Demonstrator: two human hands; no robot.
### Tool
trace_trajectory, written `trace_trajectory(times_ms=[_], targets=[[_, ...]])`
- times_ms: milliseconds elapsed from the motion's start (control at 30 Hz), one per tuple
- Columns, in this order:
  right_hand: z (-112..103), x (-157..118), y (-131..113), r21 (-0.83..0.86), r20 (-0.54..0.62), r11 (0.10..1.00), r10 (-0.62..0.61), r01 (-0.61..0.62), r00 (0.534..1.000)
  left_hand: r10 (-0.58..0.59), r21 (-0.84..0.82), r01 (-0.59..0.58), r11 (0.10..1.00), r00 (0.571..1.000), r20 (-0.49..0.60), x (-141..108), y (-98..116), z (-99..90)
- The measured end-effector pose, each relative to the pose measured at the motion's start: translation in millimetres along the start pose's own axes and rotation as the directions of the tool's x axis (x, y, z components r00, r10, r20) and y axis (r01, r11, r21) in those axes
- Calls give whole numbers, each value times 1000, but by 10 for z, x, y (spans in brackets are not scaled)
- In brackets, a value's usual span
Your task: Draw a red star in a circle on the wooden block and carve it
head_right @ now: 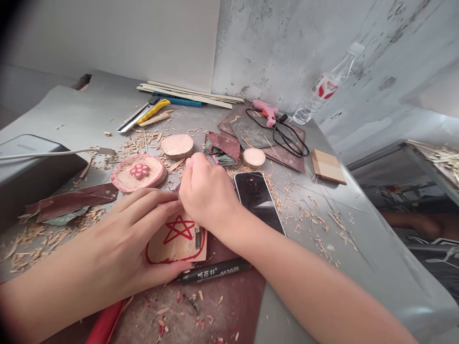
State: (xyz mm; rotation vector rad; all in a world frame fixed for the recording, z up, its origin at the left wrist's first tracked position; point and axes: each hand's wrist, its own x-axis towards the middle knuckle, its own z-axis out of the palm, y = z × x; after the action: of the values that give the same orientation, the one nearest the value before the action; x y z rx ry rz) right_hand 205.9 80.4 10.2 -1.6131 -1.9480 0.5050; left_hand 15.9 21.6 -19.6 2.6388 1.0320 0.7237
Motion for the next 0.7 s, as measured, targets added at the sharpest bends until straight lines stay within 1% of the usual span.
trace_trajectory(times_ms=[133,233,400,500,700], targets=[[-68,108,79,53,-92,999,1,4,996,12,34,-11,999,1000,-9,0,4,-8],[-80,173,115,74,-160,997,-5,17,987,6,31,-6,999,1000,-1,3,8,-11],[-52,178,110,69,-226,992,-92,110,970,2,32,-2,999,1000,-8,3,7,-4],[-45,180,119,56,-241,989,-122,139,963,2,27,-2,1000,1000,1,3,7,-7],[-44,190,133,11,-241,992,-122,128,963,26,56,-27,998,1000,9,8,7,-34]])
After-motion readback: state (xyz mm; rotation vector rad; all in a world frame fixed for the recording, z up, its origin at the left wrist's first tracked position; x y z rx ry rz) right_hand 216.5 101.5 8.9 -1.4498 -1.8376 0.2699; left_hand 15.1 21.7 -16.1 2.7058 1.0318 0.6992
